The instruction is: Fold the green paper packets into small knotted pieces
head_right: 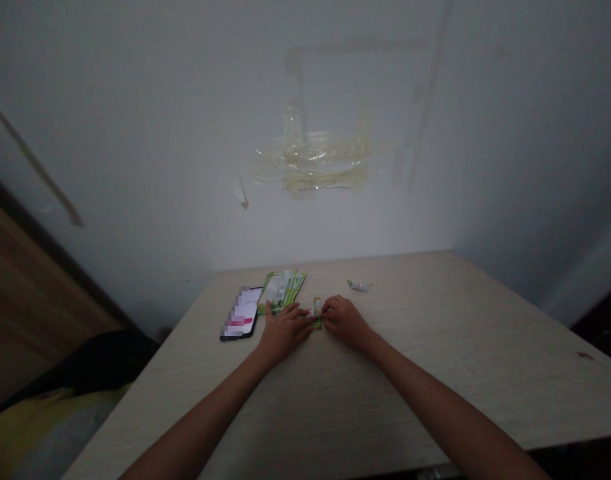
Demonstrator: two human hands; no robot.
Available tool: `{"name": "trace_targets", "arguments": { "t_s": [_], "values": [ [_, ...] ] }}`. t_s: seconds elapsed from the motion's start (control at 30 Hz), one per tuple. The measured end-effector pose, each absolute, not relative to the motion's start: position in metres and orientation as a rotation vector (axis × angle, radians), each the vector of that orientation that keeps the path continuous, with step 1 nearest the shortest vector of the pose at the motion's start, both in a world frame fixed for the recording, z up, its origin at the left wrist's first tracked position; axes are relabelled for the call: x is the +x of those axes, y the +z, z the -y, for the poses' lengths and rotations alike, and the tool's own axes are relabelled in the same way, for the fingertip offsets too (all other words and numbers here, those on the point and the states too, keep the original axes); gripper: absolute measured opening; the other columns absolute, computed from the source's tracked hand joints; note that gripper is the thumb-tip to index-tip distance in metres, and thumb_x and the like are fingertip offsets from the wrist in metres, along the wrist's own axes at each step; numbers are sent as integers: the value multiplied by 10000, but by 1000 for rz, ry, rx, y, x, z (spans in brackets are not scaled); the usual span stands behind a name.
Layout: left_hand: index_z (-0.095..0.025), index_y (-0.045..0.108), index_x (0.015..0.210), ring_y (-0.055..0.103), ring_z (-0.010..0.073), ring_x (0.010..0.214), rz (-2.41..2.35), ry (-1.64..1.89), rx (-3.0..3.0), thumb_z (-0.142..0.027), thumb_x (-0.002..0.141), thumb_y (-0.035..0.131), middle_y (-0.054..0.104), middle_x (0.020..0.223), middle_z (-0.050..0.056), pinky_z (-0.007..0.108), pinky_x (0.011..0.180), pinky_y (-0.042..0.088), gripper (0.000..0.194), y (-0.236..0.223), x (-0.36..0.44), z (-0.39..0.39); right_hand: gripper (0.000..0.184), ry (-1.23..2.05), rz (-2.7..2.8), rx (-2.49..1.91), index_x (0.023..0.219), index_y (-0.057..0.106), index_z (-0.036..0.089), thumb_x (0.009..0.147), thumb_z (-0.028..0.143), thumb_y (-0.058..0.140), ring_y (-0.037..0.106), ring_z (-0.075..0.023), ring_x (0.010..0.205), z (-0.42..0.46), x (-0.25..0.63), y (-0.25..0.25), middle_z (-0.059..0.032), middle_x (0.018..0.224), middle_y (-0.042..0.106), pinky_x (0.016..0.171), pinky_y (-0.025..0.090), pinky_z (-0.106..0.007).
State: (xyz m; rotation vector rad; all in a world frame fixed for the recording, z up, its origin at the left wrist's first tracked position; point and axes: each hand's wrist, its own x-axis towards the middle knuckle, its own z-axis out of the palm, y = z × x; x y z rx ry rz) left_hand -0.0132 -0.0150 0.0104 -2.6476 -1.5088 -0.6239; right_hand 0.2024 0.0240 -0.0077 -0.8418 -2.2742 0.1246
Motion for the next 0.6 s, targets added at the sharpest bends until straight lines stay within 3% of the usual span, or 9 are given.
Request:
{"name": "trace_targets", "arguments": {
  "t_s": [0.6],
  "values": [
    [-451, 609, 1174, 467, 260, 1254, 1498, -599, -2629, -403, 920, 528, 643, 1237, -23, 764, 1017, -117, 271, 8, -14, 14, 214, 246, 2309, -796, 819, 746, 179, 707, 52, 616, 615, -198, 897, -11, 207, -3, -78, 910, 686, 861, 453, -344]
  ]
}}
